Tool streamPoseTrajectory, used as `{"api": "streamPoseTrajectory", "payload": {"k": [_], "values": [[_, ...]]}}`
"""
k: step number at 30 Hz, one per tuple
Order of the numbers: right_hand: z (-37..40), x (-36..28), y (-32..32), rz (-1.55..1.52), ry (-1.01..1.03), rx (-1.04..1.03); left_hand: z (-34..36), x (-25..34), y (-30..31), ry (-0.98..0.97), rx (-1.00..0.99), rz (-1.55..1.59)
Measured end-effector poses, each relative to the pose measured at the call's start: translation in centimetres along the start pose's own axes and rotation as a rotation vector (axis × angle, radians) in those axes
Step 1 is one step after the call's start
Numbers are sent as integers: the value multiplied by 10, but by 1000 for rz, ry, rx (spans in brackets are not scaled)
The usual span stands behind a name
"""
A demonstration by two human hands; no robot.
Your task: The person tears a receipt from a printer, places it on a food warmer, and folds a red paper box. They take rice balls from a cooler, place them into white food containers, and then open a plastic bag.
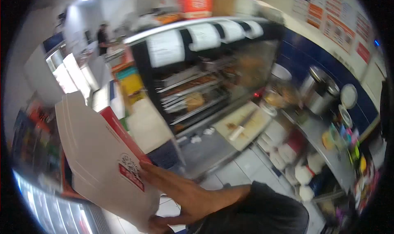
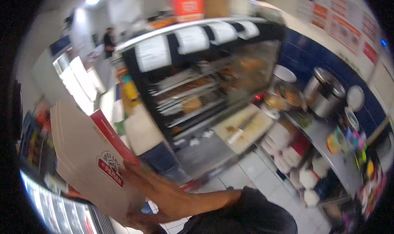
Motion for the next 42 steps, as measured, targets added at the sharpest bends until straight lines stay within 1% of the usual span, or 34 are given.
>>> {"api": "streamPoseTrajectory", "payload": {"k": [1,3,4,6,8,10,13,14,16,17,18,20,21,22,24,25,26,27,28,30,31,32,33,34,36,37,38,40,42], "values": [[10,3,12,48,-48,57,9,4,-21,-18,-141,-18],[34,-1,39,-80,-61,191,29,16,-68,-67,-428,2],[47,-1,57,-30,-92,254,40,21,-93,-95,-569,25],[72,-5,86,81,-110,265,72,40,-137,-170,-834,103],[99,-9,122,162,-160,358,109,63,-180,-239,-1062,205],[132,-15,157,233,-199,444,151,91,-216,-297,-1239,311],[191,-24,213,350,-333,625,222,133,-259,-361,-1426,484],[212,-30,231,376,-342,662,248,147,-272,-360,-1478,527],[256,-35,265,526,-450,698,302,182,-294,-364,-1579,590],[280,-49,285,570,-481,791,330,202,-304,-355,-1628,607],[303,-56,300,585,-486,813,358,223,-314,-345,-1678,623],[357,-72,331,864,-565,906,399,267,-324,-251,-1639,825],[382,-82,348,906,-652,1011,431,256,-327,-173,-1685,776],[400,-84,356,884,-662,1006,462,243,-328,-88,-1728,723],[451,-83,381,1041,-891,1053,510,264,-337,7,-1836,666],[462,-87,388,1023,-879,1028,535,265,-340,84,-1892,664],[487,-90,399,1043,-1032,1053,560,265,-345,164,-1940,666],[512,-92,408,1061,-1189,1073,572,275,-347,158,-1944,706],[523,-91,416,1043,-1179,1044,584,284,-350,156,-1886,755],[559,-99,431,1217,-1283,1068,613,294,-352,249,-2019,737],[583,-90,439,1176,-1409,1041,622,297,-358,256,-2018,712],[608,-82,448,1139,-1534,1017,633,306,-362,227,-2044,758],[630,-78,455,1094,-1583,1040,643,315,-368,199,-2072,811],[646,-79,463,1093,-1590,1041,655,320,-382,204,-2077,812],[682,-95,475,1128,-1646,1164,669,310,-429,361,-1871,634],[694,-106,483,1179,-1597,1238,697,275,-451,574,-1848,596],[709,-113,492,1190,-1615,1252,727,240,-474,785,-1824,559],[726,-138,509,1356,-1498,1304,718,253,-528,830,-1417,684],[737,-158,530,1403,-1575,1343,721,267,-569,890,-1409,629]]}}
Point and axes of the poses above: each hand's wrist, its own z-axis away from the middle knuckle, its own y-axis out of the back of the hand, x = y × z, the point moved 10 cm from there along -z, towards the middle knuckle, and after that the axes turned 5 degrees about x, right-handed, at the moved point
